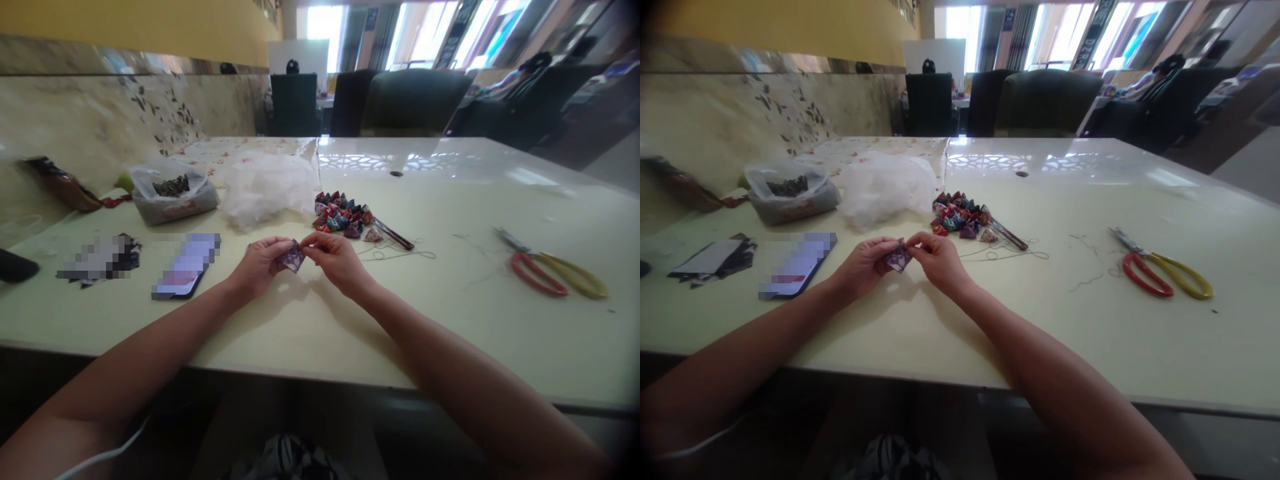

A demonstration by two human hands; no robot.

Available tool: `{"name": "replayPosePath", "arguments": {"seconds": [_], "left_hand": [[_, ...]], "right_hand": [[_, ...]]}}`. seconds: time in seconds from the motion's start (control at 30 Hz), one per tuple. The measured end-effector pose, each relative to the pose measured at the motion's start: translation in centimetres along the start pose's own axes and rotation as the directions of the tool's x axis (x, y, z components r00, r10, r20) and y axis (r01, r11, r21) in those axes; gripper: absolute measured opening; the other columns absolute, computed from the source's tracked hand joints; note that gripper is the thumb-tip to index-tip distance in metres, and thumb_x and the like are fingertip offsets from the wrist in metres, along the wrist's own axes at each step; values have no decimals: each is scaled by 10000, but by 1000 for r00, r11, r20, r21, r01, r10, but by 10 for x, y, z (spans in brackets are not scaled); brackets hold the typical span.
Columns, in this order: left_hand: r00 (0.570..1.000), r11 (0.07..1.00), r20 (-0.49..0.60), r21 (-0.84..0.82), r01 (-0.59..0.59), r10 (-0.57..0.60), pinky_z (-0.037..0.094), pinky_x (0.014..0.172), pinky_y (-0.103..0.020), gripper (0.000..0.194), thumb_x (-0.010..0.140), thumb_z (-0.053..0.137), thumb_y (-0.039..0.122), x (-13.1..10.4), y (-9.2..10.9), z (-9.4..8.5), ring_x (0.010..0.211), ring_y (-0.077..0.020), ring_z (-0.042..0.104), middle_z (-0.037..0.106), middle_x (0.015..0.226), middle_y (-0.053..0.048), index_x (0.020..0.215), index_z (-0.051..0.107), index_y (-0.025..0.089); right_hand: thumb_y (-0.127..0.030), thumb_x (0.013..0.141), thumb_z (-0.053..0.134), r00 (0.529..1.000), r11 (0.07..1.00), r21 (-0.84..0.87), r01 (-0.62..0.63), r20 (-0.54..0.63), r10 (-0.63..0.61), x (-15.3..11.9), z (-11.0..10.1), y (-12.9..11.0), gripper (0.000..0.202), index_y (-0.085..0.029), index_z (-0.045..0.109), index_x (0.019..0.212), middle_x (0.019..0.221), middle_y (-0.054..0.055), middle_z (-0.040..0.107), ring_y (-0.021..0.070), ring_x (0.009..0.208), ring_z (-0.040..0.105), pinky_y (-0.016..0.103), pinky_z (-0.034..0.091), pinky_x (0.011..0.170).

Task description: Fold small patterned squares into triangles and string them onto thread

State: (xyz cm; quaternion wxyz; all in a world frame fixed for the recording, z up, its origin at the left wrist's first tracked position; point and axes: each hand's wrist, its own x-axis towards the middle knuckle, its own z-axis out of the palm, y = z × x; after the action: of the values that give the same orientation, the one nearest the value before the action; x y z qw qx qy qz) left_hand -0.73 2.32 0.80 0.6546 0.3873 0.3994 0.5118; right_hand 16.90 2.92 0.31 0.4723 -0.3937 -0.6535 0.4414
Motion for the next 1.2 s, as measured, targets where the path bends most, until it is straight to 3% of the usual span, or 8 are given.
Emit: {"name": "replayPosePath", "arguments": {"seconds": [0.27, 0.5, 0.63, 0.77, 0.87, 0.97, 1.13, 1.2], "left_hand": [[999, 999, 18, 5, 46, -46, 472, 635, -203, 282, 633, 897, 294, 1, -2, 0, 702, -97, 590, 675, 780, -22, 811, 755, 130], [999, 997, 37, 76, 21, -24, 469, 660, -216, 292, 624, 900, 334, -2, -5, 4, 700, -98, 583, 654, 759, -22, 740, 728, 129], [998, 985, 30, 164, -55, 50, 475, 681, -246, 305, 641, 883, 375, -2, -7, 2, 699, -112, 586, 665, 760, -23, 728, 705, 143], [969, 908, 24, 346, -237, 244, 506, 740, -271, 338, 712, 853, 411, -3, -1, -2, 747, -132, 610, 692, 837, -40, 876, 721, 146], [890, 800, 20, 428, -420, 456, 535, 778, -277, 391, 782, 816, 439, -11, 15, 2, 825, -147, 631, 684, 965, -48, 1060, 710, 185], [720, 619, 64, 461, -635, 691, 552, 867, -290, 373, 816, 793, 477, -31, 37, 14, 964, -172, 634, 658, 1125, -59, 1096, 718, 241], [463, 377, 362, 283, -882, 809, 607, 885, -354, 573, 744, 813, 610, -86, 77, 46, 1075, -223, 643, 627, 1188, -27, 1248, 708, 360], [473, 342, 501, 334, -878, 725, 614, 890, -349, 510, 869, 632, 692, -108, 90, 56, 1156, -228, 654, 640, 1232, 19, 1296, 672, 416]], "right_hand": [[-357, 748, 672, 1000, 997, 73, -14, -5, 14, 2, 3, 4, 175, -188, 683, 790, 636, -33, 546, 118, 631, 436, 283, 346, 627], [-349, 782, 656, 1000, 1000, -6, 14, -16, -14, 1, 3, 7, 164, -202, 630, 849, 608, -55, 498, 118, 607, 444, 279, 347, 609], [-338, 774, 652, 1000, 1000, 9, 21, 9, -21, 2, 2, 7, 152, -191, 614, 775, 651, -35, 540, 119, 640, 473, 280, 375, 630], [-326, 763, 655, 999, 997, 66, 32, -11, -31, 4, -1, 3, 158, -184, 605, 715, 678, -22, 566, 117, 662, 478, 280, 381, 645], [-322, 751, 668, 997, 995, 97, 29, -69, -22, 6, -4, 1, 156, -180, 614, 717, 687, -21, 563, 111, 659, 461, 280, 372, 642], [-322, 741, 675, 995, 992, 122, 13, -98, -1, 9, -7, 1, 157, -178, 616, 717, 684, -21, 561, 105, 648, 445, 278, 359, 631], [-333, 747, 674, 995, 992, 122, 4, -98, 8, 10, -11, 1, 163, -179, 622, 727, 673, -18, 566, 109, 643, 456, 277, 363, 619], [-332, 752, 675, 996, 994, 112, 18, -94, -7, 10, -12, 1, 159, -178, 634, 743, 679, -12, 582, 114, 650, 475, 281, 374, 629]]}}
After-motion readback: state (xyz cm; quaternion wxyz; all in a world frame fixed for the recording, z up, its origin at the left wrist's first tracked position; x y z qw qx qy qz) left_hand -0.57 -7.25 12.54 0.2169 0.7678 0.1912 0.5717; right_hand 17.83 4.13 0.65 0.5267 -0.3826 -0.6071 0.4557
